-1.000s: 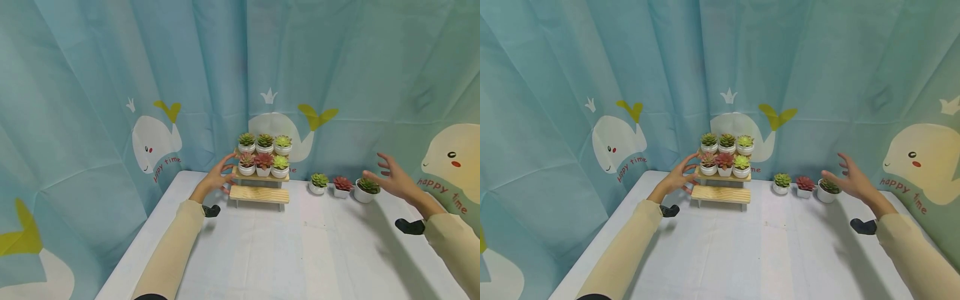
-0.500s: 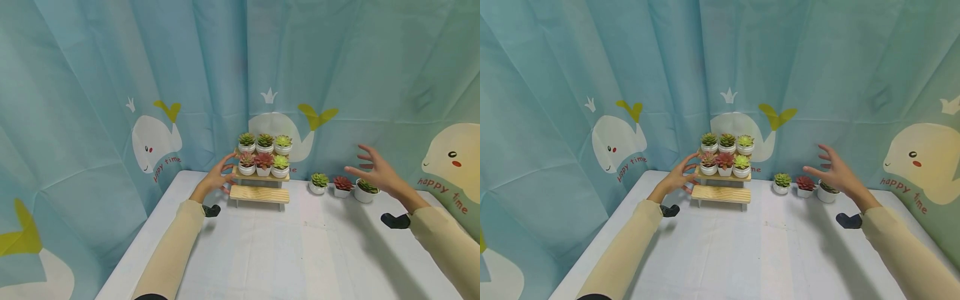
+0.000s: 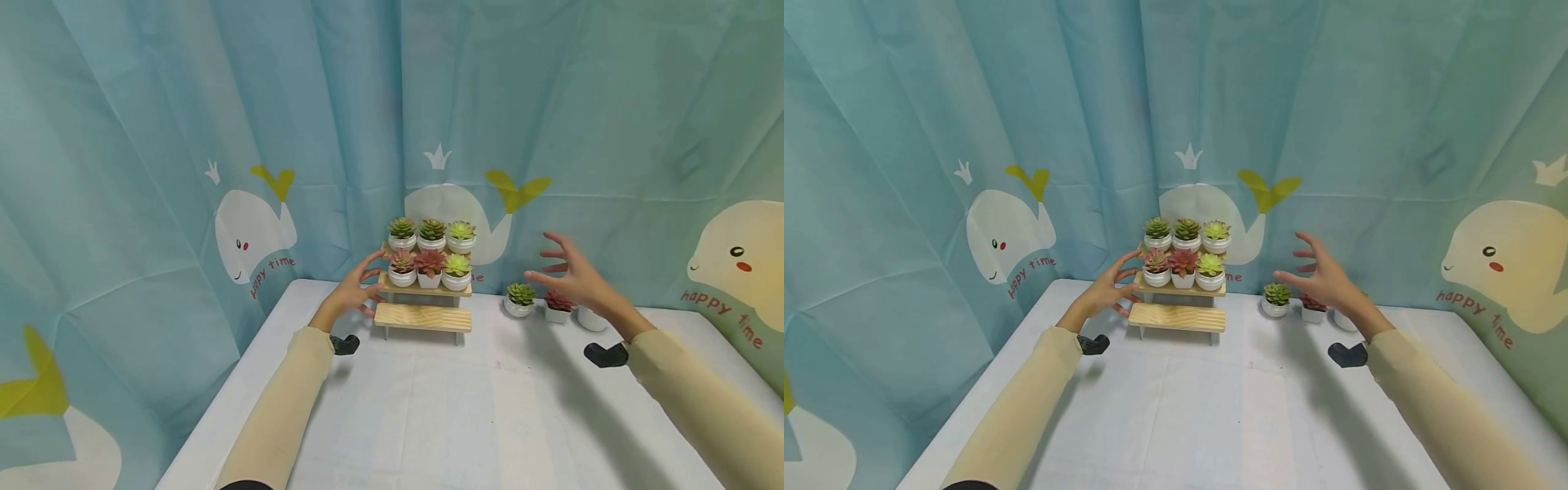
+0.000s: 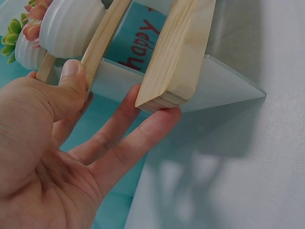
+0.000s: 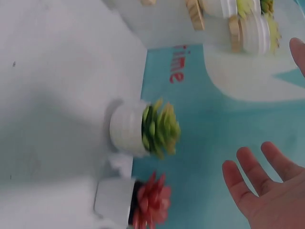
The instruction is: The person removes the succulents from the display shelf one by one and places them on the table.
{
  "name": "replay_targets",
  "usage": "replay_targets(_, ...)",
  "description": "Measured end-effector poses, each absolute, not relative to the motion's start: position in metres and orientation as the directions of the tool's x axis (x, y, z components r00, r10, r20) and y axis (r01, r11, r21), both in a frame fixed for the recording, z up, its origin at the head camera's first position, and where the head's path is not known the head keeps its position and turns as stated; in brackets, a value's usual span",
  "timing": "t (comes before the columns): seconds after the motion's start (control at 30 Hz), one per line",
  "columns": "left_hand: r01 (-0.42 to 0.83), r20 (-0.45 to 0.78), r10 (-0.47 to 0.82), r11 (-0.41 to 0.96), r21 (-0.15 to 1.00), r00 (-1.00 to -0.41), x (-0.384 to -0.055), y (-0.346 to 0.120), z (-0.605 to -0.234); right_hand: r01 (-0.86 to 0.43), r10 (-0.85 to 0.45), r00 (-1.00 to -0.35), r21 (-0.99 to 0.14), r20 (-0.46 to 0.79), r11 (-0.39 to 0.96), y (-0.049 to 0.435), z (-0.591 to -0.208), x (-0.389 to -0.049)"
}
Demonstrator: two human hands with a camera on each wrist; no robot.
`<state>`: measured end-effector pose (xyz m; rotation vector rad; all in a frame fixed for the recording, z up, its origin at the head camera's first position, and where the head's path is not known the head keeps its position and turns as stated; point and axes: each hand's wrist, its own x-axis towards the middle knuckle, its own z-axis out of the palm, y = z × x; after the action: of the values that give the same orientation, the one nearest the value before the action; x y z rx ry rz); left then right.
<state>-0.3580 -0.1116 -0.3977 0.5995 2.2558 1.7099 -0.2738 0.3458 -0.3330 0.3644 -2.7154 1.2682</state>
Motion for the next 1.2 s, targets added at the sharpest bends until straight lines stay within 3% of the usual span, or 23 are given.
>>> replay_targets(0.87,0.179,0.054,0.470,0.225,0.958,-0.881,-0.358,-0.111,-0.395,-0.358,-0.265,-0.931,-0.781,0.252,0.512,0.258,-0.359,-0.296)
replay_targets(1.2,0.173,0.049,0.474,0.221,0.960,-0.879,-0.357,-0.112,-0.396,-0.330,-0.231,-0.941,-0.820,0.247,0.467,0.241,-0.370,-0.299)
